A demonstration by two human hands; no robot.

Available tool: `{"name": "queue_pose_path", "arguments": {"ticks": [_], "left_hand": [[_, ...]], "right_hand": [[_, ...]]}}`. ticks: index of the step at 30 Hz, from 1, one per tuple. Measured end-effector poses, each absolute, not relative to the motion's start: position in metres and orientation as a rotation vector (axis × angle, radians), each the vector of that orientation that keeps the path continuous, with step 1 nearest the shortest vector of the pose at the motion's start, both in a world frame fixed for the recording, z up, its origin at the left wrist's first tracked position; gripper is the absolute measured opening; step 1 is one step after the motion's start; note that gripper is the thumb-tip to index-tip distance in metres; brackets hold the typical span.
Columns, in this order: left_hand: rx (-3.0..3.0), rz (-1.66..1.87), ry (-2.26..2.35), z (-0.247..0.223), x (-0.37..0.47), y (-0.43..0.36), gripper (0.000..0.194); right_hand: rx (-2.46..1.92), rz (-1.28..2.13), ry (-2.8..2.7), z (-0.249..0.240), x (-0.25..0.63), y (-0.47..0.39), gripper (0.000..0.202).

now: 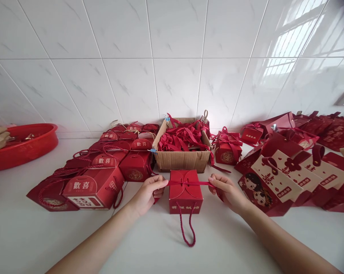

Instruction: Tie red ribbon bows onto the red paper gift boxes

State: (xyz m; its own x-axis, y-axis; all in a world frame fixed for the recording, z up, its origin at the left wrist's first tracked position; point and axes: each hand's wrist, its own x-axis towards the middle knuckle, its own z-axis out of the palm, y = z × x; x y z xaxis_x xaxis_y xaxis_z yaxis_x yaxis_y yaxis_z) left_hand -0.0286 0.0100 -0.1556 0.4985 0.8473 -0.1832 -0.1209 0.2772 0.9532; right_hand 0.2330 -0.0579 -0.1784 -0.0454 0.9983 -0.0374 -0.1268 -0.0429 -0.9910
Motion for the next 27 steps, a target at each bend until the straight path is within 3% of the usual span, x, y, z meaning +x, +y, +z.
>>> {"name": "queue_pose_path", "arguments": {"ticks": [11,20,27], "left_hand": [[1.178,0.734,0.804,-0.146,-0.029,0.007,0.051],[1.201,0.650,0.904,-0.143,-0.032,-0.005,0.028],[1.249,0.657,0.853,-0.144,-0.022,-0.019,0.025]], "right_hand": [[-1.060,1.315,-1.157,-0.179,0.242,-0.054,0.038],[-1.133,1.354,-1.383,-0.169,0.239,-0.061,0.041],[-1.240,1.435,-1.287,-0.167,0.220,-0.075,0.045]]}}
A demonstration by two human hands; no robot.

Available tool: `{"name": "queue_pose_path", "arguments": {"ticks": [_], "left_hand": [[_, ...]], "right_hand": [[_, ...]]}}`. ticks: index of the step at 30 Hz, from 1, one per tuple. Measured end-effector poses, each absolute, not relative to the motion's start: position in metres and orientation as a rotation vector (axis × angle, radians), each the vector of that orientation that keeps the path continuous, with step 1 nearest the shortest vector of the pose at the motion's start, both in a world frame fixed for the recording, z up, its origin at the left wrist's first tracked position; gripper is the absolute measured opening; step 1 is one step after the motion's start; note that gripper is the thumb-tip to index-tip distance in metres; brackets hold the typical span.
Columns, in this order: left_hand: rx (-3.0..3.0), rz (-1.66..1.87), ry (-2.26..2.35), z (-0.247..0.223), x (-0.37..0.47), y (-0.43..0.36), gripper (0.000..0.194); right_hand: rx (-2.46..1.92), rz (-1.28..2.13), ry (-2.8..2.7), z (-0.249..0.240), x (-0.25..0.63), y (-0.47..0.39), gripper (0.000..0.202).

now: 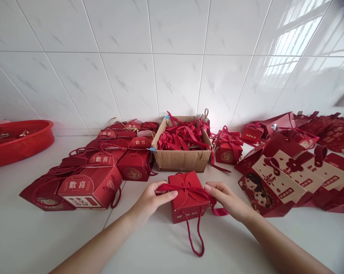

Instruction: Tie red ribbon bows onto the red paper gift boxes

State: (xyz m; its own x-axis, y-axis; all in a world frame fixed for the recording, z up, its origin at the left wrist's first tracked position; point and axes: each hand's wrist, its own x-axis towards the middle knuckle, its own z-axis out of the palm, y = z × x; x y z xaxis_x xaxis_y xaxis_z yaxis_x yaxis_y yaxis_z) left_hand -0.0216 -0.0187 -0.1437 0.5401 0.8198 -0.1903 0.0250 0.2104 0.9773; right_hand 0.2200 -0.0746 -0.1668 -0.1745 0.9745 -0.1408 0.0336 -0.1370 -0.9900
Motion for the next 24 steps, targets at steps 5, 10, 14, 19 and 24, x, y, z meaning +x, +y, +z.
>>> {"name": "queue_pose_path", "arguments": {"ticks": [5,10,14,19,24], "left_hand": [[1.289,0.590,0.823,-0.1415,-0.0198,-0.0254,0.026],[1.283,0.546,0.853,-0.1428,-0.0206,-0.0273,0.032],[1.273,0.519,0.837,-0.1451,-0.0214,-0.0272,0.034],[1.261,0.506,0.794,-0.1457,-0.0218,-0.0281,0.034],[1.217,0.548,0.881,-0.1462,-0.0202,-0.0269,0.043]], "right_hand": [[-1.219,1.471,-1.294,-0.1677,0.2157,-0.0770,0.051],[-1.216,1.464,-1.329,-0.1651,0.2135,-0.0771,0.054],[-1.234,1.459,-1.306,-0.1637,0.2111,-0.0790,0.054],[-1.246,1.450,-1.282,-0.1639,0.2092,-0.0801,0.054],[-1.207,1.460,-1.308,-0.1654,0.2101,-0.0798,0.054]]}}
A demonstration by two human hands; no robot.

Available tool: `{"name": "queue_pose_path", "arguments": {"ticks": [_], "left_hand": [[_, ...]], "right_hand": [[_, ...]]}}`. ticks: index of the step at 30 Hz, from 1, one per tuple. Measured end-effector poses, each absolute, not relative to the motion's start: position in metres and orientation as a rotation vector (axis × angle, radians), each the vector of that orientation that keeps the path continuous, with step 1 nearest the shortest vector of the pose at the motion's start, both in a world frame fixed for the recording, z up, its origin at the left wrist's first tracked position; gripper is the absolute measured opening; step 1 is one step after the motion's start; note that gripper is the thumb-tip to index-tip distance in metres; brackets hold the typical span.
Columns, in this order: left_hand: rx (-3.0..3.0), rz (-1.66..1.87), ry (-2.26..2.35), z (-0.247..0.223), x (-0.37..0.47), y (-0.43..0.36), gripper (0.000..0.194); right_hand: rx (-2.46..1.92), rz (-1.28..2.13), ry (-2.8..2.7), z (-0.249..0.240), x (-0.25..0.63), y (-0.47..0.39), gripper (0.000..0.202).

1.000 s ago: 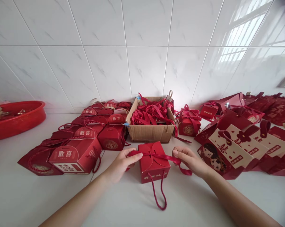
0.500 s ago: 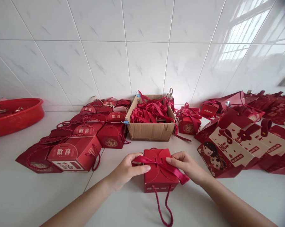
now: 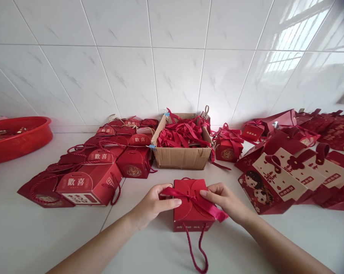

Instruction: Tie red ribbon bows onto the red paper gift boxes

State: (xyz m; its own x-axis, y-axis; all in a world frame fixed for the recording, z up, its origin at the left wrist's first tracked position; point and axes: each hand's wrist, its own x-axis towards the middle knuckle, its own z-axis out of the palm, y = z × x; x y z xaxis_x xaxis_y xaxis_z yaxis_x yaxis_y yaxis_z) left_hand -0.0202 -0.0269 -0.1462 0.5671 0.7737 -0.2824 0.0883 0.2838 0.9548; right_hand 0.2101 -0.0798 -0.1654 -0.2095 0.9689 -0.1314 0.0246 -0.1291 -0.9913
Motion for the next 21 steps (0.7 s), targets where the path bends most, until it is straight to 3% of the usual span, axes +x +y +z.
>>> {"name": "queue_pose_path", "arguments": {"ticks": [15,21], "left_hand": [[1.217,0.549,0.845,-0.147,-0.021,-0.028,0.035],[1.202,0.523,0.745,-0.143,-0.021,-0.029,0.028]], "right_hand": [[-1.209,1.444,-1.324,-0.163,0.207,-0.081,0.057],[-1.123,1.475,-1.689,-0.160,0.231,-0.080,0.059]]}}
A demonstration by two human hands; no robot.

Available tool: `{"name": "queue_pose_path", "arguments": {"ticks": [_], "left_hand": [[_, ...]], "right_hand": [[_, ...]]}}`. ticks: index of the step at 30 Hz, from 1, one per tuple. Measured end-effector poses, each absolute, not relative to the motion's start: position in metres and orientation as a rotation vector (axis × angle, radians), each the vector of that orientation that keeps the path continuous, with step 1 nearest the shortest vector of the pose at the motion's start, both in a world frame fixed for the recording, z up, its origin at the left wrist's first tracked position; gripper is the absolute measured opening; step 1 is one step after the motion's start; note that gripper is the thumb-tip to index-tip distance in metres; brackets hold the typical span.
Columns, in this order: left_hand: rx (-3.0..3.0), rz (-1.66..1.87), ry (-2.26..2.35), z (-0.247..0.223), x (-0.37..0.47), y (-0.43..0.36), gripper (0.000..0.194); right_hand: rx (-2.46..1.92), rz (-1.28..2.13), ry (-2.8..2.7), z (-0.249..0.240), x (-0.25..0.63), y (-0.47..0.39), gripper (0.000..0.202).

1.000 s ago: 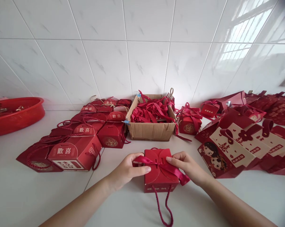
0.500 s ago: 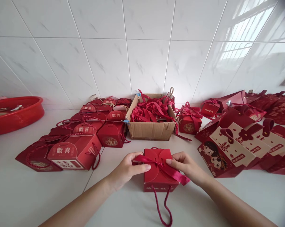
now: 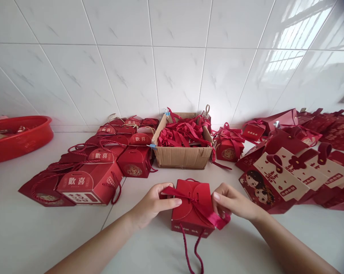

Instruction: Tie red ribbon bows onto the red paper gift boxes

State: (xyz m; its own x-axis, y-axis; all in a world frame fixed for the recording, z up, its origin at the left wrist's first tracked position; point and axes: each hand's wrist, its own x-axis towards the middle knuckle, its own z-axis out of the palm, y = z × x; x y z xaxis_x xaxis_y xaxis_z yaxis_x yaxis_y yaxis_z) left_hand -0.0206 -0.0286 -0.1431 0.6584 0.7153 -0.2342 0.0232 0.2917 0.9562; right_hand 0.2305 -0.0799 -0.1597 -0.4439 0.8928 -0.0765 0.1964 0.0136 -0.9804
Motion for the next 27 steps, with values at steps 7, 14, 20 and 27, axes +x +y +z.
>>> {"name": "queue_pose_path", "arguments": {"ticks": [7,14,20,27], "left_hand": [[1.287,0.523,0.727,-0.142,-0.021,-0.027,0.028],[1.409,0.619,0.614,-0.140,-0.021,-0.027,0.035],[1.426,0.536,0.683,-0.136,-0.024,-0.028,0.040],[1.349,0.502,0.618,-0.140,-0.023,-0.027,0.055]], "right_hand": [[-1.000,1.685,-1.767,-0.151,0.235,-0.084,0.035],[-1.008,1.595,-1.430,-0.158,0.233,-0.079,0.044],[-1.010,1.617,-1.250,-0.161,0.230,-0.075,0.047],[-0.954,1.675,-1.181,-0.162,0.228,-0.073,0.045]]}}
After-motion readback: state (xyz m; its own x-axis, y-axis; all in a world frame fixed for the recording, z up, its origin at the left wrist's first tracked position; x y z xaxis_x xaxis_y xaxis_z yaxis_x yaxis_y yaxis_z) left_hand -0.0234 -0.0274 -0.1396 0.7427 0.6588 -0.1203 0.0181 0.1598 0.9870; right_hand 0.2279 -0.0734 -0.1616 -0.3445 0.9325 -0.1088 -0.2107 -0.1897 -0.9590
